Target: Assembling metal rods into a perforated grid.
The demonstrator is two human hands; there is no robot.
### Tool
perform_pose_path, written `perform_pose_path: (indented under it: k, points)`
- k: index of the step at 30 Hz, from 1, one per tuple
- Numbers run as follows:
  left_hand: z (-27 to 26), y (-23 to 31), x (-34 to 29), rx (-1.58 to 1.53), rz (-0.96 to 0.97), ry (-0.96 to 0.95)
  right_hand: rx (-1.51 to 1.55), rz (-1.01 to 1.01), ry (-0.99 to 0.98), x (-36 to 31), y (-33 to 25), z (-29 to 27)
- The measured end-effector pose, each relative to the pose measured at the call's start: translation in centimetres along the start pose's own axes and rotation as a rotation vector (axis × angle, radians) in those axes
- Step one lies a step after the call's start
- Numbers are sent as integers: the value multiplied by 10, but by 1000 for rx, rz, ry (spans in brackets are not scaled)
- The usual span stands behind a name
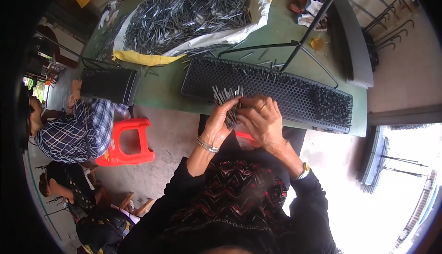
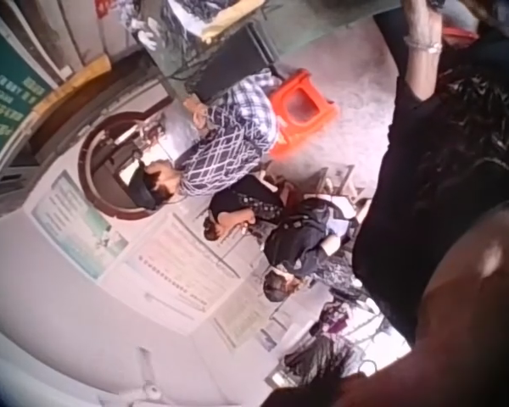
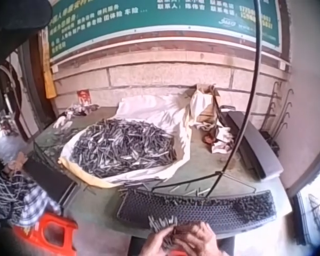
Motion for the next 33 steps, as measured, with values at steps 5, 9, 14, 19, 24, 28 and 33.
perform_pose_path:
  k: [5, 9, 14, 19, 24, 28, 33]
  points:
    - [16, 4, -14, 132, 53, -113, 575, 756, 37, -14, 68, 9]
    - [16, -3, -21, 232, 12, -62, 1058, 940, -114, -20, 70, 32]
    - [14, -5, -24, 273, 4, -14, 980, 925, -114, -24, 76, 32]
    - [12, -5, -26, 304, -9, 37, 989, 929, -99, -22, 75, 31]
    - [11, -6, -21, 344, 36, -12, 930, 936, -126, -21, 78, 28]
    - [15, -5, -23, 327, 45, 9, 778, 873, -142, -16, 83, 20]
    - [6, -12, -14, 173, 21, 4, 331, 643, 199, 11, 90, -16]
Point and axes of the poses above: each hand's wrist, its own x-axis towards the middle knuckle, its own z-axis out of the palm, y = z × x, the point moved 8 cm from there along x, towards the middle knuckle, and after that the axes turned 1 degree about x, right-handed, at the moved point
